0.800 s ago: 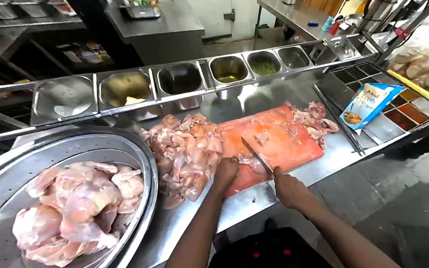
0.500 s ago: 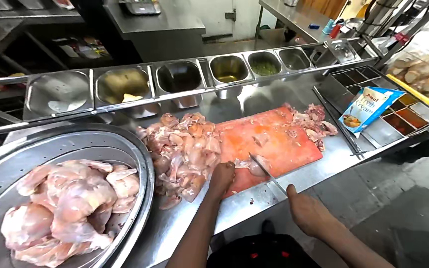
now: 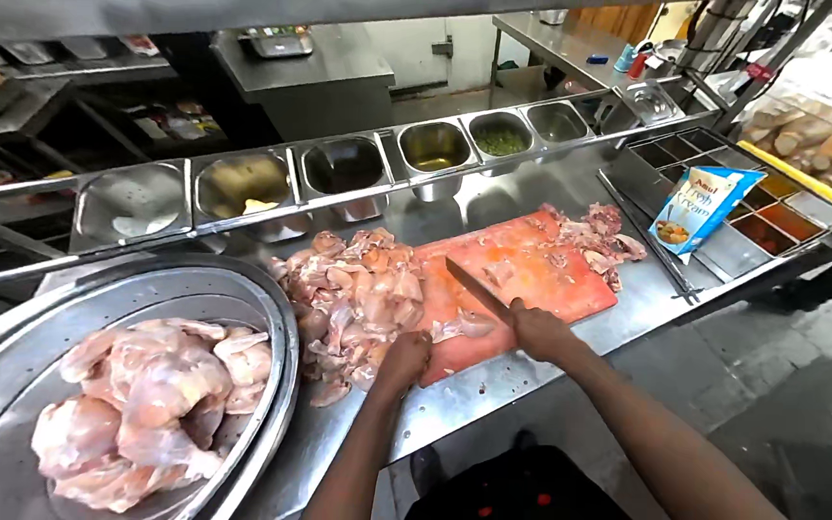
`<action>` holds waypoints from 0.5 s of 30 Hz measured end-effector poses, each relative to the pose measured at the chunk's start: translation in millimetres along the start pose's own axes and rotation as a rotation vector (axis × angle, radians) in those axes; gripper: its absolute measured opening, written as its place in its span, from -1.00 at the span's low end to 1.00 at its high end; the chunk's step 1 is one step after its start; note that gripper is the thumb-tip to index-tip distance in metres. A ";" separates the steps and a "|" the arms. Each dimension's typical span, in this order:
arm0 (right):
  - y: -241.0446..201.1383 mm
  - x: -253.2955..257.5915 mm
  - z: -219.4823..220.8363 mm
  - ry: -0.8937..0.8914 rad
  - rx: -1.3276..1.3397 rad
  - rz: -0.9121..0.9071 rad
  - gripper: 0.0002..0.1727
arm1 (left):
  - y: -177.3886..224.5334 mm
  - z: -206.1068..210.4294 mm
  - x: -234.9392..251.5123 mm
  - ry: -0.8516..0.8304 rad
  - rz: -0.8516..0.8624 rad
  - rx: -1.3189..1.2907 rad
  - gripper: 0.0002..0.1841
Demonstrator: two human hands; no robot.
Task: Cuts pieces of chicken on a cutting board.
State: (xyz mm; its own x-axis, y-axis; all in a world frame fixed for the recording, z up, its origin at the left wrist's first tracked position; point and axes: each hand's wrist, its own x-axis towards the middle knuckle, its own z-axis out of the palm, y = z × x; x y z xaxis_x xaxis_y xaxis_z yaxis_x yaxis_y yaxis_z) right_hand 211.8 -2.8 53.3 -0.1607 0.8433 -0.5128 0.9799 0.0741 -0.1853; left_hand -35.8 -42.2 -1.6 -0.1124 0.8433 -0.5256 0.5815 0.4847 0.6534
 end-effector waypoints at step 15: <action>11.9 -64.2 21.7 0.391 0.563 -0.177 -0.65 | 10.0 41.5 -30.4 -0.178 -0.191 -0.624 -0.54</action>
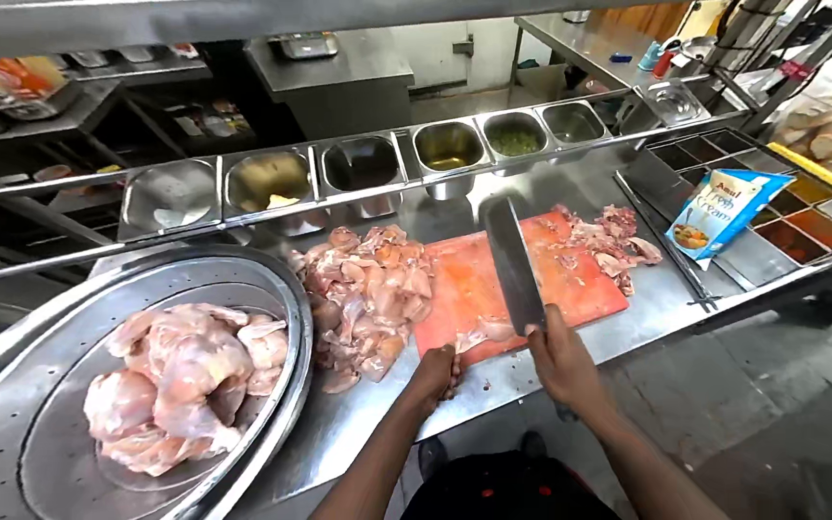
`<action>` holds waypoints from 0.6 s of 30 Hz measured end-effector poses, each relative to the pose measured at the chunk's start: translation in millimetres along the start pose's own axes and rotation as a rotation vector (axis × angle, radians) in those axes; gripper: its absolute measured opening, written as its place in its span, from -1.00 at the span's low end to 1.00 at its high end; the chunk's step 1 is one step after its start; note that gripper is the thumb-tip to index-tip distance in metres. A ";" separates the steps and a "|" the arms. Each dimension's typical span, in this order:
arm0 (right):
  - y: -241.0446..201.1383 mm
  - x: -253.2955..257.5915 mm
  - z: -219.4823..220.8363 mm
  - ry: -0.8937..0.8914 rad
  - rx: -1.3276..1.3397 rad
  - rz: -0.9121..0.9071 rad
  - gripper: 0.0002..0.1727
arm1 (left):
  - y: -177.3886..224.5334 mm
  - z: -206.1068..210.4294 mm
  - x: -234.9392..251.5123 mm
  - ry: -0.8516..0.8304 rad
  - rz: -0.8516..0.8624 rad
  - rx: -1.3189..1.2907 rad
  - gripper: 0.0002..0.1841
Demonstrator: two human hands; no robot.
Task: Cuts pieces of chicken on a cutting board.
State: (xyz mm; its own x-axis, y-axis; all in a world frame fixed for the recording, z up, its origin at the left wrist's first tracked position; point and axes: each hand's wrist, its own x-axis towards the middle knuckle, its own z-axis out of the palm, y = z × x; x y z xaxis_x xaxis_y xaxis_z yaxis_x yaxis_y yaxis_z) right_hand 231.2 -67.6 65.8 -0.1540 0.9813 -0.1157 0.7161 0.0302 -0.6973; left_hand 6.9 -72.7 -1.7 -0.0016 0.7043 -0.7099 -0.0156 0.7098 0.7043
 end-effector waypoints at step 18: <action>-21.8 -27.8 47.1 -0.447 -0.381 0.048 -0.61 | -41.8 18.2 -21.7 -0.009 -0.096 -0.453 -0.55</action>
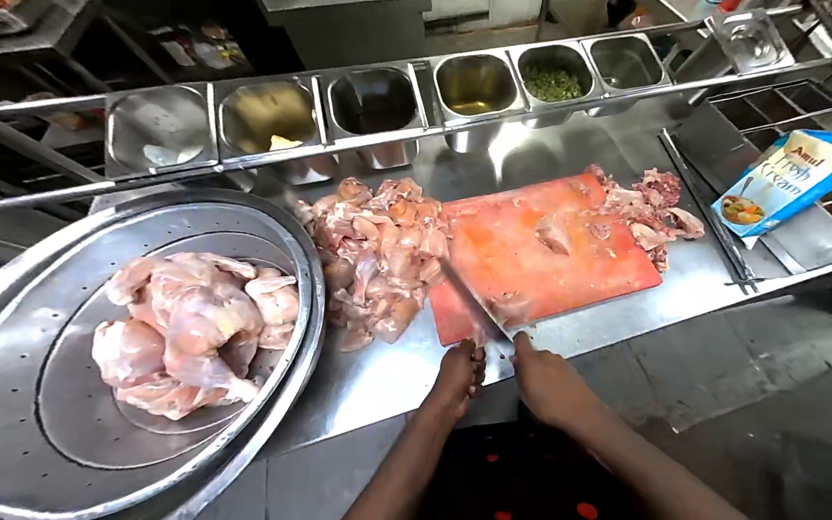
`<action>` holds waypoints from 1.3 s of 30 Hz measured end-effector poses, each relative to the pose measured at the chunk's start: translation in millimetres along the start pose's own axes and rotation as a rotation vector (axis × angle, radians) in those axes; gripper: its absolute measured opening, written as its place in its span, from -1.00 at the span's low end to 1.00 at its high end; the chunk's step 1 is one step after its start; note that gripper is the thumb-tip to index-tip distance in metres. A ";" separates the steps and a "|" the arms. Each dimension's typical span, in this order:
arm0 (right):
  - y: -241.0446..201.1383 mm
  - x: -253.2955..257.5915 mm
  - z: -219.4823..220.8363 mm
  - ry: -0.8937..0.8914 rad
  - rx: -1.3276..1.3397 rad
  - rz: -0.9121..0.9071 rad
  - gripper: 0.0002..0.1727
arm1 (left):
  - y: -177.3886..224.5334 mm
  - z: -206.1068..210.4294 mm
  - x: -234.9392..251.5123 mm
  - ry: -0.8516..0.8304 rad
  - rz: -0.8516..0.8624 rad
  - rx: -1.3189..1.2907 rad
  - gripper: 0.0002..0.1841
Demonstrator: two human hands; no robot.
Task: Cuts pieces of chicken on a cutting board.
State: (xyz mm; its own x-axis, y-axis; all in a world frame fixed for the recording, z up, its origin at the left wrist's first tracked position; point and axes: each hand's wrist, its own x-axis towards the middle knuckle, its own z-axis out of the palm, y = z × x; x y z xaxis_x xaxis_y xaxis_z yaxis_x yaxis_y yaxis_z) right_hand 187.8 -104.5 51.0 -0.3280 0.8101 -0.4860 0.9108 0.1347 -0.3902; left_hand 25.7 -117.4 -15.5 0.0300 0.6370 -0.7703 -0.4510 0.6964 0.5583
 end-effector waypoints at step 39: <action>-4.4 -2.7 18.1 -0.133 -0.173 0.090 -0.60 | -17.6 -22.0 1.8 -0.120 0.070 0.028 -0.57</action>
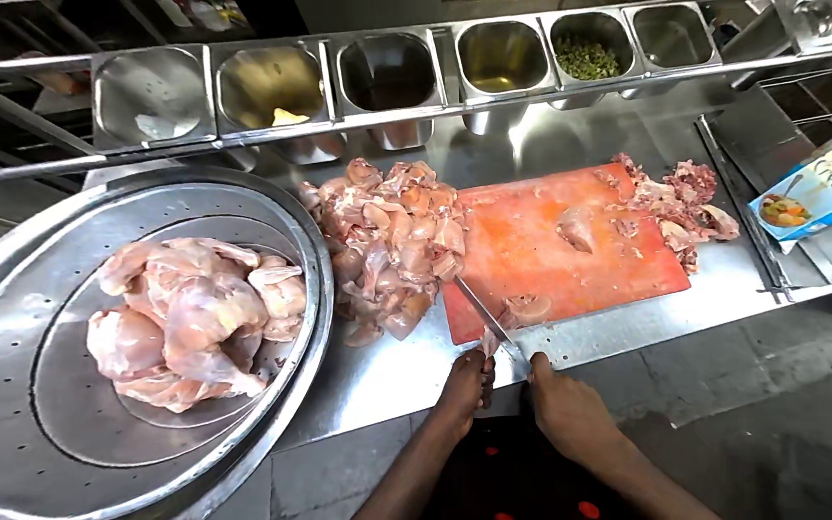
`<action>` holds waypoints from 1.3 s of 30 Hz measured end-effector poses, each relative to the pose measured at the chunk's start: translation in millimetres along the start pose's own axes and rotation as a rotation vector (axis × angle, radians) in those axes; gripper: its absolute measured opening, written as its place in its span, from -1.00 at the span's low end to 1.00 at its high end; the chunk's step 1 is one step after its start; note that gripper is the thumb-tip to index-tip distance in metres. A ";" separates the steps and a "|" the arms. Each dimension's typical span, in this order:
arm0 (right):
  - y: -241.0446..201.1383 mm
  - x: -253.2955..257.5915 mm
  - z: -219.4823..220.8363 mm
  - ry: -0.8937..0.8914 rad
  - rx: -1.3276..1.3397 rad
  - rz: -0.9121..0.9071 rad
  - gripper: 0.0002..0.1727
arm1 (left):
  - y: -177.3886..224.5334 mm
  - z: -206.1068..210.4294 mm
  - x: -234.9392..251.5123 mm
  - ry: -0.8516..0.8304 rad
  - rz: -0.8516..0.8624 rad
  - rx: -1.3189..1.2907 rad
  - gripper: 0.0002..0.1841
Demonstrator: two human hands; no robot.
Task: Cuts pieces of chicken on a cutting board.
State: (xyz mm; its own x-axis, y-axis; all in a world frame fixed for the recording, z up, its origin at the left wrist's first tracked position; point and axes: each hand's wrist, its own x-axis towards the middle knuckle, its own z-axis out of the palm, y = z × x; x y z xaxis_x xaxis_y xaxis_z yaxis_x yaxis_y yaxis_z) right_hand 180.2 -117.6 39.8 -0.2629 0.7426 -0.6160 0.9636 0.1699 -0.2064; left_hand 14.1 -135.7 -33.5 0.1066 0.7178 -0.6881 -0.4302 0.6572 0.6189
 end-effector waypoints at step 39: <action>69.1 0.1 -18.3 0.432 0.929 -0.082 -0.64 | 73.6 -8.8 -22.2 0.329 0.559 1.086 -0.68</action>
State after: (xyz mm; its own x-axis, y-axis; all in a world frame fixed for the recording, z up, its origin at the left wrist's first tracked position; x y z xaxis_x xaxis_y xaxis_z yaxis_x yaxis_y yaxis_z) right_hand 247.7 -93.9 39.4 -0.1092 0.9522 -0.2852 0.4774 -0.2014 -0.8553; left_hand -27.8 -105.3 24.0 -0.1464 0.9692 -0.1979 0.6276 0.2456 0.7388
